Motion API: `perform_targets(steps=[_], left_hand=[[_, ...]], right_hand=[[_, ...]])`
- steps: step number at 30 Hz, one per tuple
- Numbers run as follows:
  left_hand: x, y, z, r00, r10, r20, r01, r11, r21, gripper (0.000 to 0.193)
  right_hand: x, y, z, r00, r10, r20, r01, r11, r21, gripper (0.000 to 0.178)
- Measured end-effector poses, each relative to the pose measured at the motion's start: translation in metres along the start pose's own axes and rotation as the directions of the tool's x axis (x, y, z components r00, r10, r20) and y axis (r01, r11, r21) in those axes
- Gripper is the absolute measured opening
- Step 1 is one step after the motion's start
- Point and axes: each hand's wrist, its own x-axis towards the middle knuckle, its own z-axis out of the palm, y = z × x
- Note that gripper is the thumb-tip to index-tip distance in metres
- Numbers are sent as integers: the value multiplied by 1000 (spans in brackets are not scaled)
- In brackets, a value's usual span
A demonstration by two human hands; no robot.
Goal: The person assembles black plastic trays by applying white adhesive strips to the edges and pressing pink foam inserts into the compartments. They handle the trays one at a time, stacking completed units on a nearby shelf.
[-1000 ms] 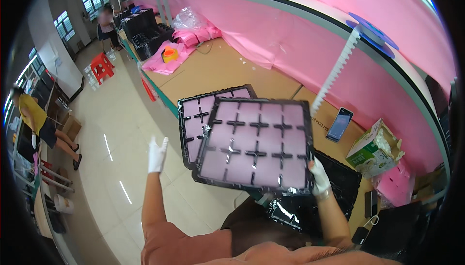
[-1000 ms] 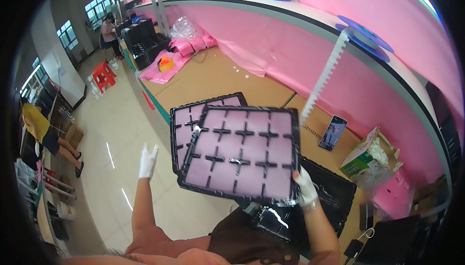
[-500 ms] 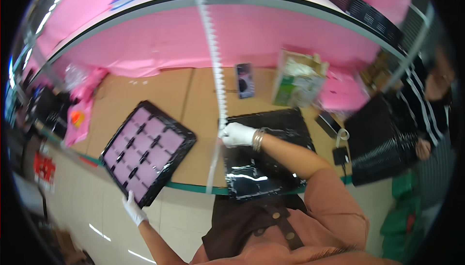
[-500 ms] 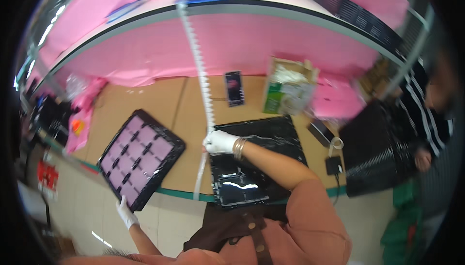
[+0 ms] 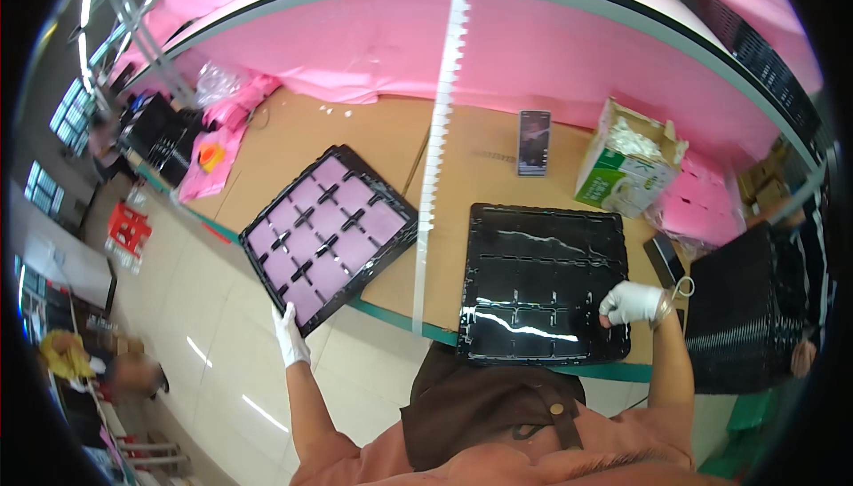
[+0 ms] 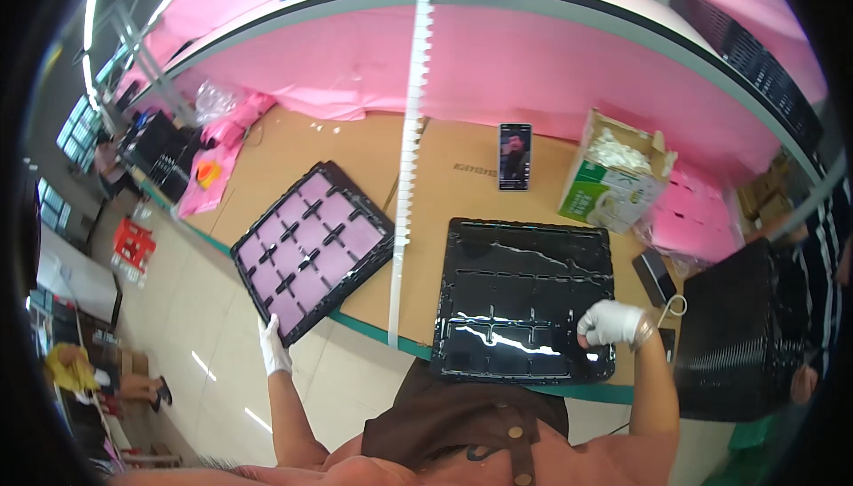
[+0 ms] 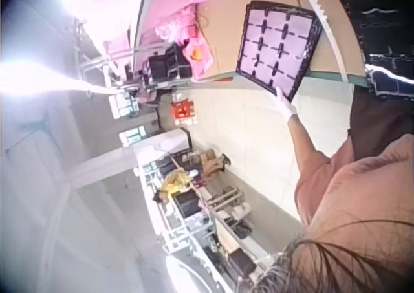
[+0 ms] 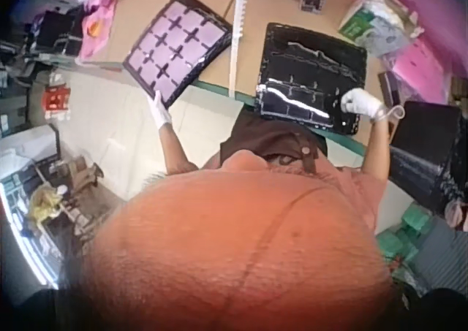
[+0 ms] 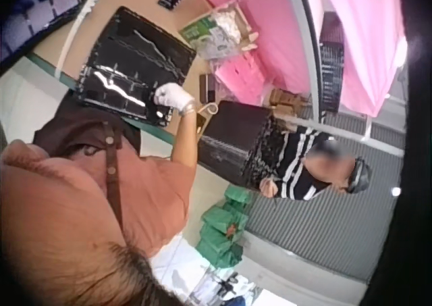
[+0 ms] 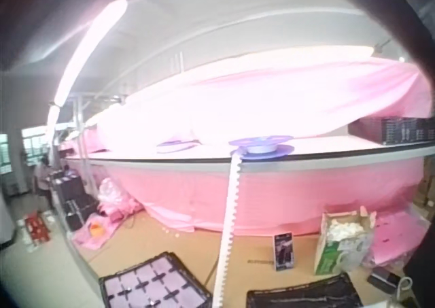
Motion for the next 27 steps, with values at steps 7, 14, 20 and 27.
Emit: perform_targets(steps=[7,14,20,27], left_hand=[[23,16,16,994,41,99,-31,995,-99,55],[-5,25,9,987,-33,155,50,993,-105,60],[4,14,5,993,-56,107,75,981,-178,47],[17,16,16,995,12,97,6,983,-185,54]], right_hand=[[16,-26,25,848,34,-528,-111,987,-115,22],[15,-43,46,906,8,-422,62,986,152,27],[7,-58,54,813,-114,-571,197,977,86,27],[13,-70,66,837,-174,-520,237,970,58,26]])
